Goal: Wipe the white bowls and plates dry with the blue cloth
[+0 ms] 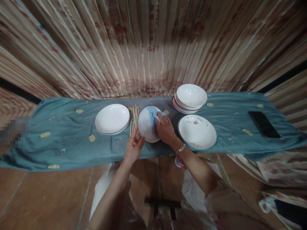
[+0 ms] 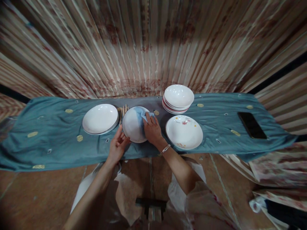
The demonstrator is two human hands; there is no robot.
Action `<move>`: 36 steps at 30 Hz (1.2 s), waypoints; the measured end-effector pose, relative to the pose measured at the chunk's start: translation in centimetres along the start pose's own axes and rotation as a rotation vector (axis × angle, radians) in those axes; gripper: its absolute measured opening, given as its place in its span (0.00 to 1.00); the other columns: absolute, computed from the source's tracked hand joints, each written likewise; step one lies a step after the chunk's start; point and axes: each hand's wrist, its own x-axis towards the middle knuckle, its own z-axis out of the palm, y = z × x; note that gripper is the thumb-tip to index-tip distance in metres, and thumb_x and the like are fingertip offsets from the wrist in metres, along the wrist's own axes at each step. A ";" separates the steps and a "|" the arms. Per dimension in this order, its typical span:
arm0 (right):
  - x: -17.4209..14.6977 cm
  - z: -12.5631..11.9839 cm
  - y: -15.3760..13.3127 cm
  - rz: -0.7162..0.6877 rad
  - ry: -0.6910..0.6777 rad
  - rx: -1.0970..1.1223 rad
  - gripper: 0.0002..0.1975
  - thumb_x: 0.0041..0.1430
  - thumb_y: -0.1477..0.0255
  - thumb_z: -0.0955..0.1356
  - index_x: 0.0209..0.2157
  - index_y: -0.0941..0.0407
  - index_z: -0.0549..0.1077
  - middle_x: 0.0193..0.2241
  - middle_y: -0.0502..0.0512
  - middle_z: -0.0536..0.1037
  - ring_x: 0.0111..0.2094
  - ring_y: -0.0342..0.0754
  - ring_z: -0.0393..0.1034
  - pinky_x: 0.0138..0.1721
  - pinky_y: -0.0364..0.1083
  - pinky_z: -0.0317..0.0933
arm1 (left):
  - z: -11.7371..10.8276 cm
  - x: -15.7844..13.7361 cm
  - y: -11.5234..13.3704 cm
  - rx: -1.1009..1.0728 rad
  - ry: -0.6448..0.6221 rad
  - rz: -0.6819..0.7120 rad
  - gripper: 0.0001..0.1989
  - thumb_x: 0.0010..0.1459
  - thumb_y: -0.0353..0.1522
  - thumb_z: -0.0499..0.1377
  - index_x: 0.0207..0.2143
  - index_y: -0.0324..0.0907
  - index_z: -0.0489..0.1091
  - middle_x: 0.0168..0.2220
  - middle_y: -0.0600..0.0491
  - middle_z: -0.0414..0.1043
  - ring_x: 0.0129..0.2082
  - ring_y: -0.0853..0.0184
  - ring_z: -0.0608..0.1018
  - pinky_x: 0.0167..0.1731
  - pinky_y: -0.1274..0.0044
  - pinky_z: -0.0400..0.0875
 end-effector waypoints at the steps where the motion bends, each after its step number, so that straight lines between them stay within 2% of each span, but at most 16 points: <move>1: -0.3 0.0 0.0 0.008 -0.006 -0.005 0.24 0.68 0.78 0.59 0.64 0.65 0.67 0.71 0.72 0.55 0.69 0.65 0.56 0.67 0.65 0.50 | -0.1 0.1 0.0 -0.002 0.001 -0.001 0.50 0.51 0.44 0.71 0.71 0.48 0.54 0.68 0.40 0.62 0.66 0.55 0.69 0.58 0.68 0.71; 4: -1.1 0.2 -0.1 0.012 -0.024 -0.016 0.25 0.67 0.80 0.59 0.63 0.67 0.67 0.70 0.75 0.57 0.67 0.65 0.60 0.65 0.65 0.55 | -0.1 0.2 0.1 -0.009 0.005 0.002 0.51 0.50 0.45 0.72 0.71 0.48 0.53 0.69 0.39 0.61 0.66 0.54 0.69 0.55 0.70 0.73; 8: -2.2 0.7 -0.4 -0.003 -0.060 -0.011 0.25 0.66 0.82 0.58 0.62 0.72 0.66 0.67 0.80 0.61 0.64 0.65 0.64 0.61 0.64 0.63 | 0.0 0.2 0.4 -0.019 -0.004 -0.025 0.52 0.50 0.44 0.71 0.72 0.50 0.51 0.67 0.40 0.65 0.62 0.55 0.73 0.45 0.74 0.78; 14: -3.5 0.4 -1.1 -0.077 -0.128 -0.001 0.24 0.64 0.84 0.59 0.60 0.74 0.68 0.64 0.83 0.64 0.67 0.65 0.60 0.63 0.63 0.62 | 0.1 0.2 1.0 -0.011 -0.010 -0.055 0.50 0.50 0.42 0.71 0.72 0.52 0.52 0.64 0.42 0.69 0.58 0.57 0.77 0.41 0.76 0.78; 19: -4.8 -0.5 -2.0 -0.069 -0.172 -0.013 0.23 0.64 0.85 0.59 0.59 0.69 0.71 0.63 0.79 0.68 0.60 0.61 0.70 0.60 0.59 0.67 | 0.2 0.2 1.2 -0.006 -0.013 -0.059 0.50 0.51 0.42 0.71 0.72 0.52 0.51 0.64 0.42 0.70 0.55 0.57 0.78 0.39 0.76 0.78; 23: -5.6 -1.3 -2.8 -0.126 -0.196 0.026 0.23 0.65 0.86 0.58 0.57 0.67 0.73 0.61 0.75 0.71 0.60 0.59 0.71 0.60 0.57 0.68 | 0.1 0.2 1.2 0.002 -0.004 -0.055 0.52 0.50 0.42 0.71 0.72 0.52 0.49 0.63 0.42 0.70 0.54 0.58 0.79 0.36 0.78 0.78; 28: -6.0 -1.2 -3.4 -0.170 -0.150 0.130 0.21 0.67 0.84 0.59 0.57 0.64 0.73 0.62 0.72 0.71 0.61 0.57 0.70 0.60 0.57 0.69 | 0.0 0.4 1.0 -0.003 -0.024 -0.044 0.51 0.51 0.43 0.71 0.72 0.52 0.50 0.63 0.43 0.70 0.54 0.58 0.79 0.37 0.77 0.78; 36: -5.7 0.2 -4.1 -0.225 -0.034 0.250 0.22 0.67 0.83 0.60 0.60 0.61 0.71 0.63 0.70 0.69 0.63 0.56 0.68 0.63 0.57 0.67 | -0.1 0.4 1.0 0.025 0.003 -0.075 0.50 0.50 0.42 0.72 0.71 0.54 0.53 0.59 0.47 0.74 0.49 0.61 0.80 0.36 0.78 0.78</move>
